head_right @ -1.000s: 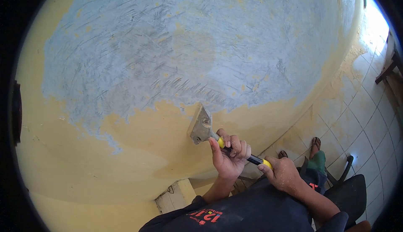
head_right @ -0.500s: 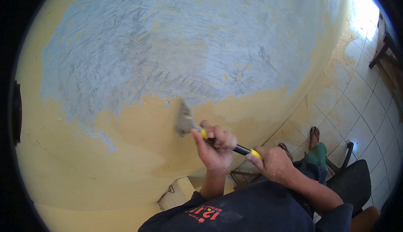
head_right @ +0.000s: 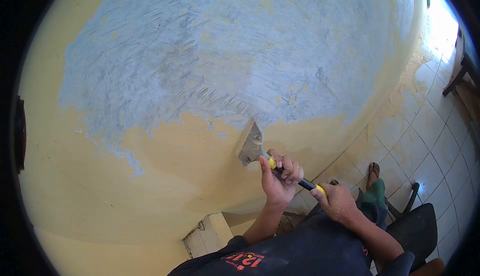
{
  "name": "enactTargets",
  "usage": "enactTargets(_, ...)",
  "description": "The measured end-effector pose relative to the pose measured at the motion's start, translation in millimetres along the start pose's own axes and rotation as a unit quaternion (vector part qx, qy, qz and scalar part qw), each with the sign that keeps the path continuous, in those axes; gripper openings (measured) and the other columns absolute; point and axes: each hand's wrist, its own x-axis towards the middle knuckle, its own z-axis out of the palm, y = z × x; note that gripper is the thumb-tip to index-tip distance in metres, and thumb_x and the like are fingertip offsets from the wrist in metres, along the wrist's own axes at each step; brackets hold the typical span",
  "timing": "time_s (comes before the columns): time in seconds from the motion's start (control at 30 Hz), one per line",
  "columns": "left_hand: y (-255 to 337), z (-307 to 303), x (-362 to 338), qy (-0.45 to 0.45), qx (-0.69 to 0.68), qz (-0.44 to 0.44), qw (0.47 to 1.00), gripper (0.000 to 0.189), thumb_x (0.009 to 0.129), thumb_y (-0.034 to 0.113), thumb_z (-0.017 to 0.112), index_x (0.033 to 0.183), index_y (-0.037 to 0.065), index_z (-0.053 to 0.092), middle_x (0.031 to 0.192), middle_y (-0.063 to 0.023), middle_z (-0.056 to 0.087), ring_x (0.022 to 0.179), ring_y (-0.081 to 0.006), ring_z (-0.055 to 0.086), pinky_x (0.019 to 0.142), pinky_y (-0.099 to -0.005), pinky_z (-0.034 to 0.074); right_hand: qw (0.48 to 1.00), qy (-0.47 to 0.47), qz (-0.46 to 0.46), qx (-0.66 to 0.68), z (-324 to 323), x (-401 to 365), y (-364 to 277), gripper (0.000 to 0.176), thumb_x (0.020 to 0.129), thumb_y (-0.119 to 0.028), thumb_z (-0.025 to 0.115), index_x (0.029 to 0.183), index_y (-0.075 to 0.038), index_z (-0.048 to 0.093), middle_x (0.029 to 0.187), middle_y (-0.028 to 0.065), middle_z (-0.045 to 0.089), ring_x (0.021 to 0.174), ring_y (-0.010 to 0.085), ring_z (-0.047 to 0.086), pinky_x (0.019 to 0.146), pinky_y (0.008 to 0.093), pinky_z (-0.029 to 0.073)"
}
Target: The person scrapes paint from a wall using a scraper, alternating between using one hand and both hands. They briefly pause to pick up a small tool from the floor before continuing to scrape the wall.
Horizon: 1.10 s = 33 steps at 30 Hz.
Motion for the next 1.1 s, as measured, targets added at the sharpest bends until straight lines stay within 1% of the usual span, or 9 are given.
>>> enactTargets(0.27, 31.0, 11.1, 8.0, 0.001, 0.03, 0.035, 0.999, 0.044, 0.102, 0.054, 0.032, 0.085, 0.014, 0.039, 0.059, 0.0012, 0.03, 0.048, -0.01, 0.025, 0.048, -0.0278, 0.026, 0.999, -0.019, -0.042, 0.026, 1.1, 20.3, -21.0, 0.046, 0.096, -0.047, 0.052, 0.083, -0.003, 0.06, 0.058, 0.0214, 0.053, 0.058, 0.0435, 0.055, 0.055, 0.0493, 0.043)
enactTargets(0.33, 47.0, 16.9, 9.1, -0.015, 0.038, 0.072, 0.997, 0.045, 0.102, 0.055, 0.031, 0.084, 0.014, 0.037, 0.058, 0.0022, 0.028, 0.048, -0.0093, 0.023, 0.046, -0.0274, 0.024, 0.994, 0.017, -0.109, -0.009, -4.2, 25.3, -39.2, 0.045, 0.095, -0.048, 0.053, 0.084, -0.005, 0.06, 0.056, 0.0193, 0.053, 0.055, 0.0424, 0.055, 0.053, 0.0485, 0.043)
enactTargets(0.37, 56.0, 23.2, 9.3, -0.015, 0.038, 0.065, 0.997, 0.045, 0.102, 0.055, 0.031, 0.084, 0.014, 0.037, 0.058, 0.0022, 0.028, 0.048, -0.0093, 0.023, 0.046, -0.0274, 0.024, 0.994, 0.019, -0.103, -0.006, -8.0, 29.1, -49.2, 0.045, 0.095, -0.048, 0.053, 0.084, -0.005, 0.06, 0.056, 0.0193, 0.053, 0.055, 0.0424, 0.055, 0.053, 0.0485, 0.043)
enactTargets(0.43, 71.3, 35.9, 8.9, -0.027, 0.039, 0.127, 0.991, 0.046, 0.102, 0.056, 0.03, 0.084, 0.014, 0.036, 0.058, 0.0024, 0.028, 0.047, -0.0091, 0.023, 0.046, -0.0272, 0.024, 0.988, 0.005, -0.15, -0.04, -15.1, 34.4, -63.8, 0.044, 0.094, -0.048, 0.054, 0.084, -0.006, 0.06, 0.055, 0.0178, 0.053, 0.054, 0.041, 0.056, 0.051, 0.0477, 0.043)
enactTargets(0.53, 64.0, 32.8, 6.5, -0.072, 0.052, 0.108, 0.99, 0.047, 0.101, 0.059, 0.029, 0.086, 0.014, 0.036, 0.058, 0.0023, 0.028, 0.048, -0.0096, 0.023, 0.046, -0.0275, 0.024, 0.986, 0.022, -0.162, -0.036, -16.1, 27.1, -55.3, 0.043, 0.094, -0.047, 0.054, 0.084, -0.005, 0.06, 0.056, 0.0176, 0.053, 0.055, 0.0409, 0.056, 0.053, 0.0485, 0.044)
enactTargets(0.57, 54.5, 30.8, 4.2, -0.076, 0.05, 0.089, 0.992, 0.048, 0.1, 0.059, 0.029, 0.086, 0.014, 0.036, 0.058, 0.0023, 0.028, 0.048, -0.0098, 0.024, 0.047, -0.0276, 0.025, 0.986, 0.021, -0.161, -0.038, -15.1, 22.6, -45.1, 0.043, 0.094, -0.047, 0.054, 0.084, -0.005, 0.06, 0.056, 0.0176, 0.053, 0.055, 0.0409, 0.056, 0.053, 0.0485, 0.044)
enactTargets(0.73, -8.7, -6.7, -0.4, -0.032, -0.002, 0.002, 0.999, 0.046, 0.101, 0.057, 0.029, 0.087, 0.014, 0.037, 0.061, 0.0006, 0.03, 0.05, -0.0113, 0.027, 0.051, -0.0282, 0.027, 1.0, 0.012, -0.026, 0.002, -2.0, -1.2, 13.0, 0.041, 0.094, -0.042, 0.056, 0.083, -0.004, 0.061, 0.06, 0.0206, 0.055, 0.06, 0.0429, 0.057, 0.059, 0.0499, 0.044)
enactTargets(0.97, -3.4, -18.7, 5.1, -0.011, 0.004, 0.001, 1.0, 0.045, 0.102, 0.055, 0.029, 0.087, 0.013, 0.037, 0.061, 0.0001, 0.031, 0.051, -0.0117, 0.027, 0.052, -0.0289, 0.027, 1.0, -0.021, -0.018, -0.001, 4.2, 14.9, 10.3, 0.041, 0.094, -0.042, 0.056, 0.083, -0.003, 0.061, 0.061, 0.0218, 0.055, 0.062, 0.0439, 0.056, 0.059, 0.0501, 0.043)
enactTargets(1.1, 3.3, -9.3, 4.3, -0.002, -0.01, 0.009, 1.0, 0.044, 0.102, 0.054, 0.029, 0.087, 0.013, 0.037, 0.06, 0.0003, 0.03, 0.05, -0.0108, 0.026, 0.05, -0.0282, 0.026, 0.999, 0.002, -0.046, -0.016, -1.4, 14.0, -1.8, 0.042, 0.094, -0.045, 0.056, 0.082, -0.004, 0.061, 0.058, 0.0204, 0.054, 0.057, 0.0427, 0.056, 0.055, 0.0492, 0.043)
